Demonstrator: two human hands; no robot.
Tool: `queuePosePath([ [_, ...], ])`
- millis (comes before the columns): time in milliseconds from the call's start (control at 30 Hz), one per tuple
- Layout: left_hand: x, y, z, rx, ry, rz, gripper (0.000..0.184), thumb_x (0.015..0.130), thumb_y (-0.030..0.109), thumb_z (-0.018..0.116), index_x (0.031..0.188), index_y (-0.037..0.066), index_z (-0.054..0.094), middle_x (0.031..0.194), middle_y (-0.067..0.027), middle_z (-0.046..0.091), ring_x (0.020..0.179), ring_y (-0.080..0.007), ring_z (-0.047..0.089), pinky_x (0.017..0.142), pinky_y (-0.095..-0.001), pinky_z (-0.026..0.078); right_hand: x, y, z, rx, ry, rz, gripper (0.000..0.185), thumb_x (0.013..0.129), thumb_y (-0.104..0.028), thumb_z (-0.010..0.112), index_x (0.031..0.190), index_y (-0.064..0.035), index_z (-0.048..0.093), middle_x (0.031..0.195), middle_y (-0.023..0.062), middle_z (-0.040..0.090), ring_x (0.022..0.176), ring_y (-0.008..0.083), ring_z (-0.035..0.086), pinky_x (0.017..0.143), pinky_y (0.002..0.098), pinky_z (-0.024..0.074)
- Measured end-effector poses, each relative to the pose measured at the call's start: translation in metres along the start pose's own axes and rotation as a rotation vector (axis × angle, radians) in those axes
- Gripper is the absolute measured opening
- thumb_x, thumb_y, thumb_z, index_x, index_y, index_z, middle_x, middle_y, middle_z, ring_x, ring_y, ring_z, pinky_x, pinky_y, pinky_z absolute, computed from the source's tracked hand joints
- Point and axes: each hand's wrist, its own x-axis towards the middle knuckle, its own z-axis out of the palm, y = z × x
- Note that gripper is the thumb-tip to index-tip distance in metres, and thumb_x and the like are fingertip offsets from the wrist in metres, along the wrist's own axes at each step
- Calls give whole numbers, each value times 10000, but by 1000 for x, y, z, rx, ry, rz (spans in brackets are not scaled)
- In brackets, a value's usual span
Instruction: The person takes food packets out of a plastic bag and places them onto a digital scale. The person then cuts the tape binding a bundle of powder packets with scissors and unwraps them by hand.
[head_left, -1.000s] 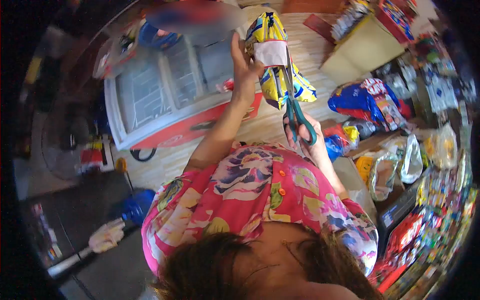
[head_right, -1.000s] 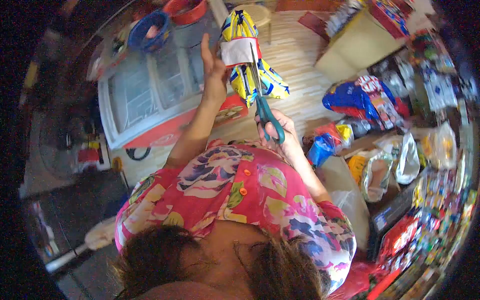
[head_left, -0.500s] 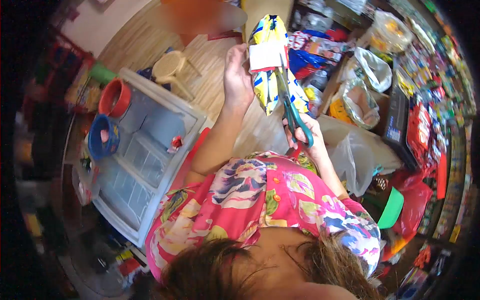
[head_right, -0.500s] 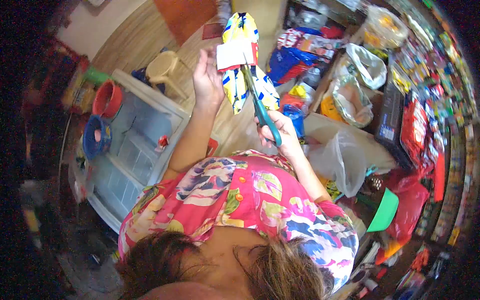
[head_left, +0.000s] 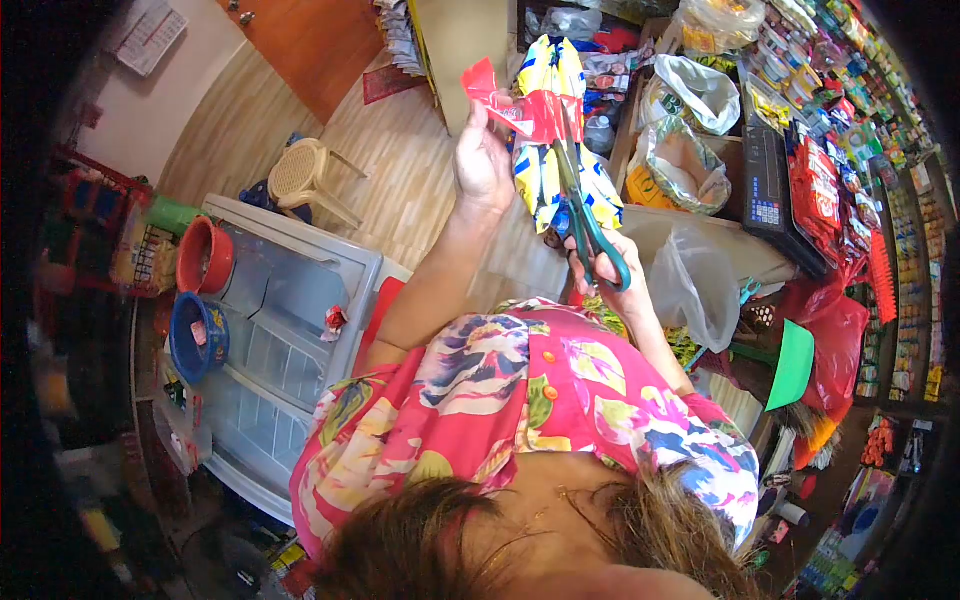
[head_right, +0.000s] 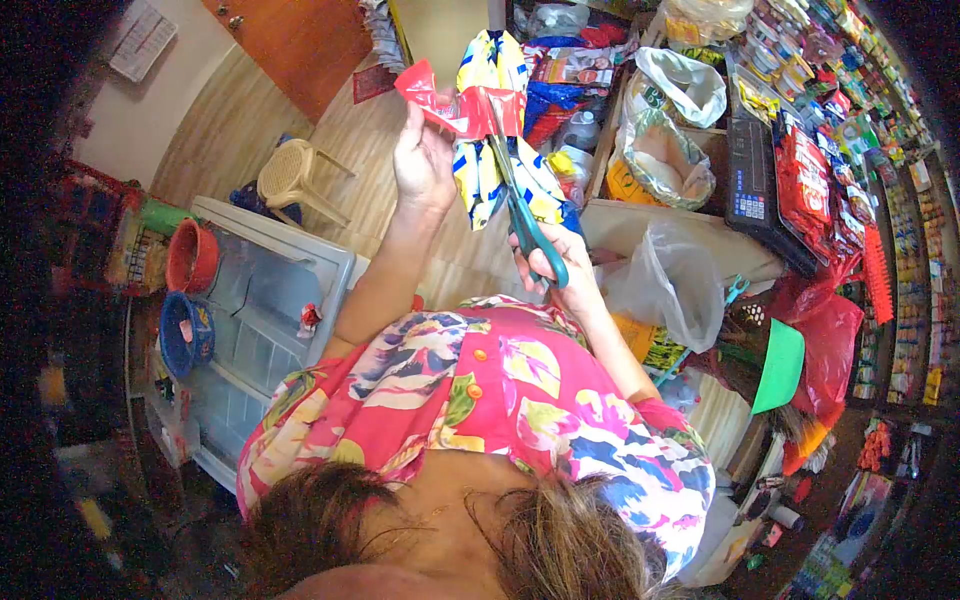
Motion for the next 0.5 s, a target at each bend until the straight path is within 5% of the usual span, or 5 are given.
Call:
queuePosePath([
  [67,-1,-3,5,-37,97,-20,440,907,388,449,1194,54,456,1143,-105,534,1105,-227,480,977,-391,351,2,2,1,11,-23,-25,511,716,-417,697,991,-6,566,633,25,541,491,65,502,400,172,325],
  [333,18,-23,-23,-130,-148,-461,705,750,536,625,1229,50,446,1120,-101,571,987,-221,569,870,-379,461,4,4,-3,38,-53,64,511,723,-411,693,995,3,568,638,32,549,477,71,498,381,174,326],
  [500,9,-26,-10,-46,-110,-311,694,758,515,634,1226,38,444,1110,-108,575,970,-214,579,876,-373,464,10,-3,10,125,1,24,435,778,-366,660,990,3,569,638,41,550,457,84,493,379,181,333],
])
